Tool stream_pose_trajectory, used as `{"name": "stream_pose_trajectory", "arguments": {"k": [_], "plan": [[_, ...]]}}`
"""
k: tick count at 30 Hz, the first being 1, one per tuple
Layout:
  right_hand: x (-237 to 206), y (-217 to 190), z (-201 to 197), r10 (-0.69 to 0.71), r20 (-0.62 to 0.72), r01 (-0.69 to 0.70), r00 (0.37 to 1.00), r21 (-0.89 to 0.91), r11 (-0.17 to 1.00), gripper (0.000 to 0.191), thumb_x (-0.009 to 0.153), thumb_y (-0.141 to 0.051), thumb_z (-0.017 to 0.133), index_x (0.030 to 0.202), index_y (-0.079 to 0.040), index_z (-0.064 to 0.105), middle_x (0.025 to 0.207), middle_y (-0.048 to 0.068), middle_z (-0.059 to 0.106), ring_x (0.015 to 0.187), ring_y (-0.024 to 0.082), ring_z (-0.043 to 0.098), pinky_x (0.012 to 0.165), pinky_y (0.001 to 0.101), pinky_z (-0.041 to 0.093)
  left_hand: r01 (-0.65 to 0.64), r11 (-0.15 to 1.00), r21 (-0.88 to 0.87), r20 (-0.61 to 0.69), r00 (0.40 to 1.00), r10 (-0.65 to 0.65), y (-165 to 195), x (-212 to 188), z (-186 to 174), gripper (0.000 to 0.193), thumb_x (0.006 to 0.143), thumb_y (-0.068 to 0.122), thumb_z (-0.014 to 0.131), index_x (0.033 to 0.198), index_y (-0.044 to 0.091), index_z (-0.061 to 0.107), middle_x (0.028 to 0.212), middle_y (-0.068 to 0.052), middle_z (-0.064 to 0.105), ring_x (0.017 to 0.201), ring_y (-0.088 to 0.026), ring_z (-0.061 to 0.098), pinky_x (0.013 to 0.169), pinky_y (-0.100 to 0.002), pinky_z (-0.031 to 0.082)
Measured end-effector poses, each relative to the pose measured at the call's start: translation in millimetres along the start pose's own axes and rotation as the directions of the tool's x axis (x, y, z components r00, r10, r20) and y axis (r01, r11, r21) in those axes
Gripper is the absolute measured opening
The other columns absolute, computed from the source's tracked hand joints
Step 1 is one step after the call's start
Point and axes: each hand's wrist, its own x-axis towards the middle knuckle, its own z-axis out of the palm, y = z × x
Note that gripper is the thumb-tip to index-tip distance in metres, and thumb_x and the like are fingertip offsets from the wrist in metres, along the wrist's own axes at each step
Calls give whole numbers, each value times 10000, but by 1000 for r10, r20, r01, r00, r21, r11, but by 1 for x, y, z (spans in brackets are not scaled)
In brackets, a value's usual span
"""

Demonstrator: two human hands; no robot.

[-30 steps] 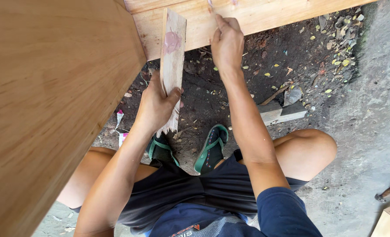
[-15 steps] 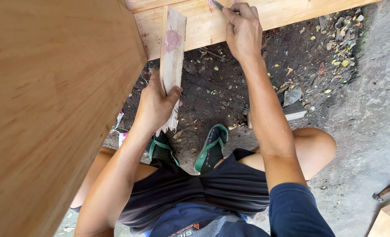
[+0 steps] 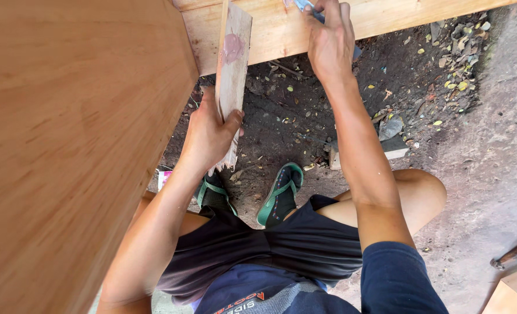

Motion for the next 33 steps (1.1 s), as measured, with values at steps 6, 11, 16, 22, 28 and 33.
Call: {"name": "stream_pose_trajectory", "arguments": {"k": [6, 11, 16, 22, 28, 33], "plan": [[-1, 2, 1, -26, 9, 25, 1000, 109, 994, 415, 861, 114, 660, 1250, 24, 773, 1158, 123, 661, 1012, 291, 594, 876, 416, 558, -3, 1000, 21, 0, 1000, 3, 1, 0, 1, 386, 937, 156, 641, 1240, -6, 465, 746, -139, 754, 720, -251, 778, 648, -385, 576], [-4, 4, 10, -22, 95, 12, 995, 109, 994, 357, 966, 125, 633, 1281, 9, 755, 1156, 104, 694, 1008, 257, 604, 895, 383, 580, -16, 1000, 18, 0, 1000, 16, -10, -2, -6, 403, 949, 160, 640, 1261, -21, 460, 779, -138, 759, 743, -245, 783, 682, -379, 580], [-12, 5, 4, 2, 162, -27, 987, 150, 988, 336, 942, 112, 648, 1241, 12, 762, 1147, 122, 700, 995, 279, 612, 867, 387, 564, -14, 1000, 0, 16, 1000, 14, -15, 7, -6, 411, 955, 160, 631, 1287, -14, 462, 819, -144, 764, 766, -235, 788, 709, -382, 585], [-1, 10, 1, 53, 48, -62, 997, 215, 975, 363, 922, 112, 671, 1264, 24, 758, 1193, 126, 691, 1045, 281, 620, 924, 398, 551, -13, 1000, -3, 29, 999, 13, -13, 4, 0, 441, 939, 164, 644, 1282, -27, 443, 848, -170, 758, 753, -247, 794, 707, -381, 596], [0, 6, 2, 65, 57, -71, 996, 95, 993, 222, 957, 66, 720, 1137, -28, 809, 1131, 102, 687, 987, 294, 592, 846, 413, 535, 16, 999, 41, 28, 999, -18, -14, 7, 2, 415, 959, 177, 652, 1253, -34, 450, 818, -182, 771, 768, -253, 792, 699, -386, 587], [8, -3, 2, 26, -23, -21, 999, 172, 985, 378, 873, 103, 663, 1229, 17, 755, 1179, 117, 672, 1020, 284, 590, 884, 401, 551, -5, 1000, 27, 36, 999, 4, -12, 4, 3, 442, 939, 157, 645, 1286, -26, 442, 800, -161, 756, 761, -261, 792, 683, -391, 592]]}}
